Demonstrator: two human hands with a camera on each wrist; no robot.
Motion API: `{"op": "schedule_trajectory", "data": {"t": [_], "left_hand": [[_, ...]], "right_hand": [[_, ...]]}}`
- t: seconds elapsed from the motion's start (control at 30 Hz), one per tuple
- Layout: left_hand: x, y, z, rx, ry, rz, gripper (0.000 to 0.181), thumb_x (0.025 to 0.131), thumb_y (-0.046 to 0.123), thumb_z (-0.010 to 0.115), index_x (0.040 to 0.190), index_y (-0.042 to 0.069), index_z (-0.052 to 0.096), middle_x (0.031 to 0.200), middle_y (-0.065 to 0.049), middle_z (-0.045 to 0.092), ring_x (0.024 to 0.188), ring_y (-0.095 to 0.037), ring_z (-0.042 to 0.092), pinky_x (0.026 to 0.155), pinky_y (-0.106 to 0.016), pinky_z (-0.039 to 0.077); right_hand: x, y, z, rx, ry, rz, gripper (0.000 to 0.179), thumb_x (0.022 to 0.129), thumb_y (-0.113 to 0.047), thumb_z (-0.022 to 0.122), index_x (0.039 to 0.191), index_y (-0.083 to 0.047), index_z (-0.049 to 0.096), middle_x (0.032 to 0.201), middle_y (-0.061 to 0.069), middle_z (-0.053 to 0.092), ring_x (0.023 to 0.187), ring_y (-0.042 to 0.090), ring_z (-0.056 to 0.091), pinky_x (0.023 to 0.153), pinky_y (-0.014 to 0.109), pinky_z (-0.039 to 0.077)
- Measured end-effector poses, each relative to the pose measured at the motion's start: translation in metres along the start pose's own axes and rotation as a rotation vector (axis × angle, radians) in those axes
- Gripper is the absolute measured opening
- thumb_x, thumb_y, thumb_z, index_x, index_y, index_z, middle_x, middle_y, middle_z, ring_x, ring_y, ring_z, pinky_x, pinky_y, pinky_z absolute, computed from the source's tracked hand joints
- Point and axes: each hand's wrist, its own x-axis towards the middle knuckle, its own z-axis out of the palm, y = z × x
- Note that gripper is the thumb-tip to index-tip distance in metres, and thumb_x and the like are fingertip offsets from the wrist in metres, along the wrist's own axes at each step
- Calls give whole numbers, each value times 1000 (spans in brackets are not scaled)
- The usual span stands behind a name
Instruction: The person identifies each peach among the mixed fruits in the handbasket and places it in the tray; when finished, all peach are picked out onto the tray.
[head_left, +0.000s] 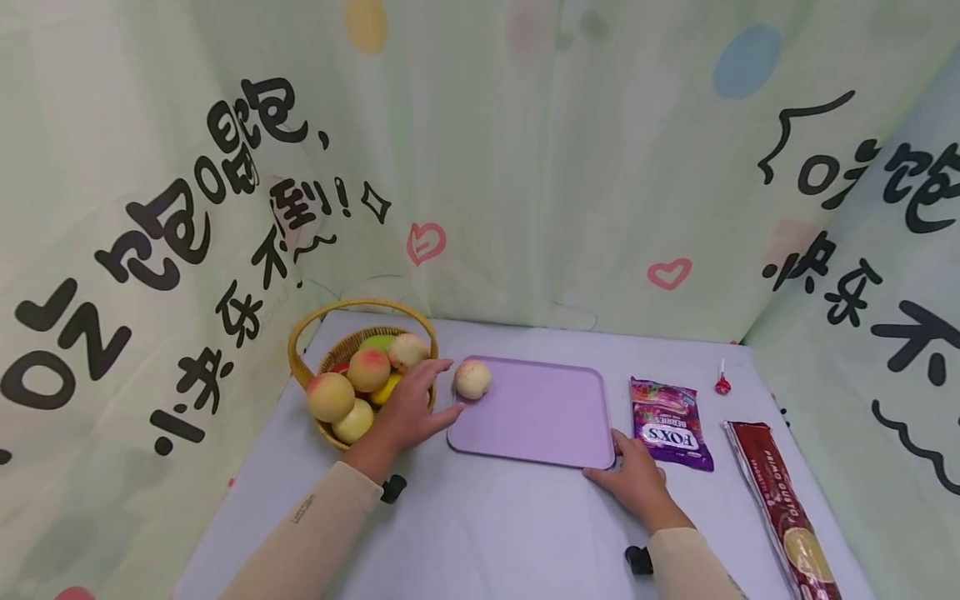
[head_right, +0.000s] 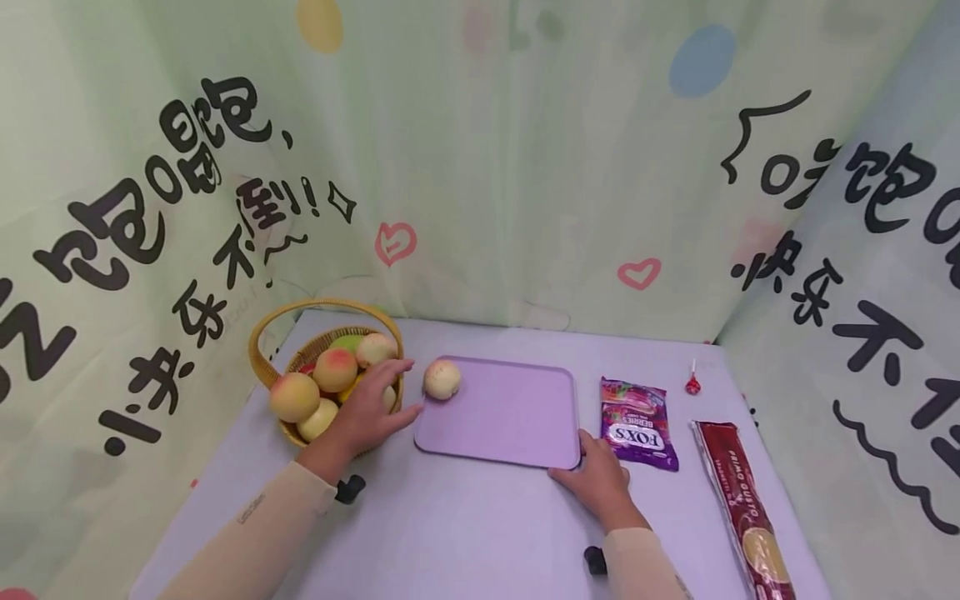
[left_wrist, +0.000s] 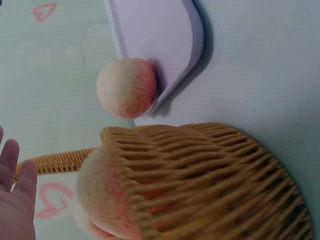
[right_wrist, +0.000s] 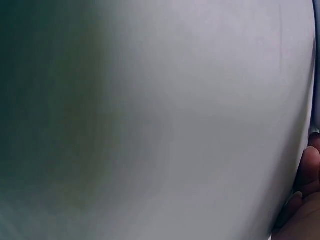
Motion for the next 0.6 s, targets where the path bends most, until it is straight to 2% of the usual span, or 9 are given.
{"op": "schedule_trajectory", "data": {"t": [0.23,0.43,0.6], "left_hand": [[-5,-9,-1,31,16,-22,67,88,33,81,143,7,55,138,-9,60,129,-25,55,112,-44,46],[-10,-15,-4,18,47,-57,67,86,31,82,141,4,56,138,-10,60,131,-29,54,112,-50,44],[-13,-22,-4,6,66,-74,66,84,29,83,140,5,57,138,-10,60,132,-29,54,112,-50,44]], "right_hand": [[0,2,-1,2,-3,-6,111,79,-59,81,158,0,31,144,27,49,133,46,47,104,76,28],[0,1,-2,8,-11,-10,111,80,-59,81,158,0,31,144,26,49,132,46,48,104,76,28],[0,0,-2,13,-15,-6,109,80,-57,82,159,-1,31,147,27,47,135,47,45,105,77,26]]}}
